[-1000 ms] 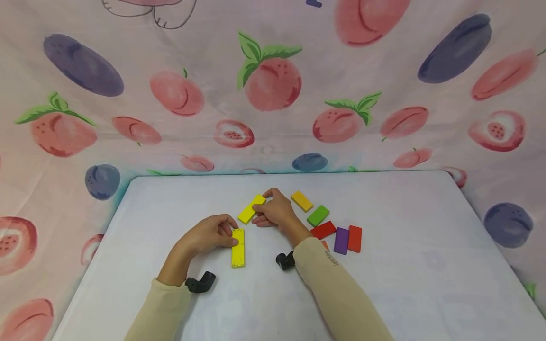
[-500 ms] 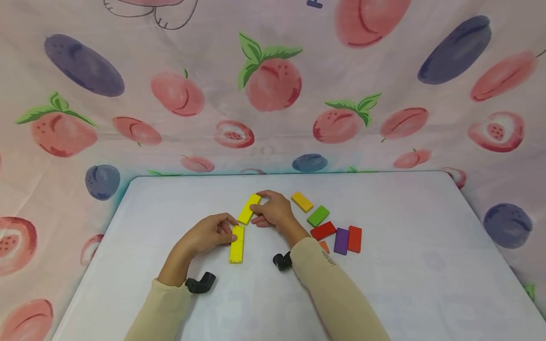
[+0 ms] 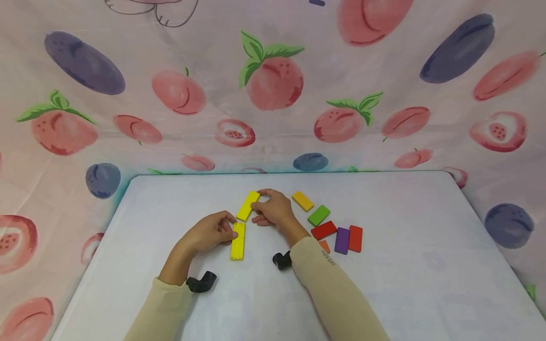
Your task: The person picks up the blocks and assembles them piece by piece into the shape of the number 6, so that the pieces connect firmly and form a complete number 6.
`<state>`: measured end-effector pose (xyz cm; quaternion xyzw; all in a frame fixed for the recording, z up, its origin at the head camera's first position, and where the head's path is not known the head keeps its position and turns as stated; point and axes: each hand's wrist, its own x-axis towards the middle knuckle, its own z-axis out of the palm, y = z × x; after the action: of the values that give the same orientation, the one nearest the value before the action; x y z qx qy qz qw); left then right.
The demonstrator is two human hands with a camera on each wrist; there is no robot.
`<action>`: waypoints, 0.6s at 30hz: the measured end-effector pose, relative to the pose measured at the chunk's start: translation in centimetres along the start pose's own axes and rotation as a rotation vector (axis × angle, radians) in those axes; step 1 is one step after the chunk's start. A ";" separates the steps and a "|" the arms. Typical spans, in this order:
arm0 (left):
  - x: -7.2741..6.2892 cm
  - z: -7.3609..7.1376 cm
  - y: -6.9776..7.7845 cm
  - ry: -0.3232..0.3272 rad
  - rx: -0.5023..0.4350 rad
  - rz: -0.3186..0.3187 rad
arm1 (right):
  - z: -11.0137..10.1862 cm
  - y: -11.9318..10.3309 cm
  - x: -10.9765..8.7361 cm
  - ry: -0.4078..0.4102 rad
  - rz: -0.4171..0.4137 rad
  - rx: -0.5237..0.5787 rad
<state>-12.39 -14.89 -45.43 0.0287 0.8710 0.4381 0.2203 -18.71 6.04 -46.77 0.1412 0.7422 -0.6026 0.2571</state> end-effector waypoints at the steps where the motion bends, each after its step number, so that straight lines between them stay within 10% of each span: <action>1: 0.0 0.0 0.0 0.002 -0.003 -0.003 | 0.0 0.0 0.0 0.001 0.001 0.001; 18: -0.1 0.1 0.3 0.020 0.002 -0.010 | 0.3 0.3 0.3 0.032 -0.005 -0.013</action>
<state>-12.32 -14.62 -45.22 0.0199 0.8737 0.4365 0.2137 -18.73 5.81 -47.17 0.1474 0.7504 -0.5960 0.2447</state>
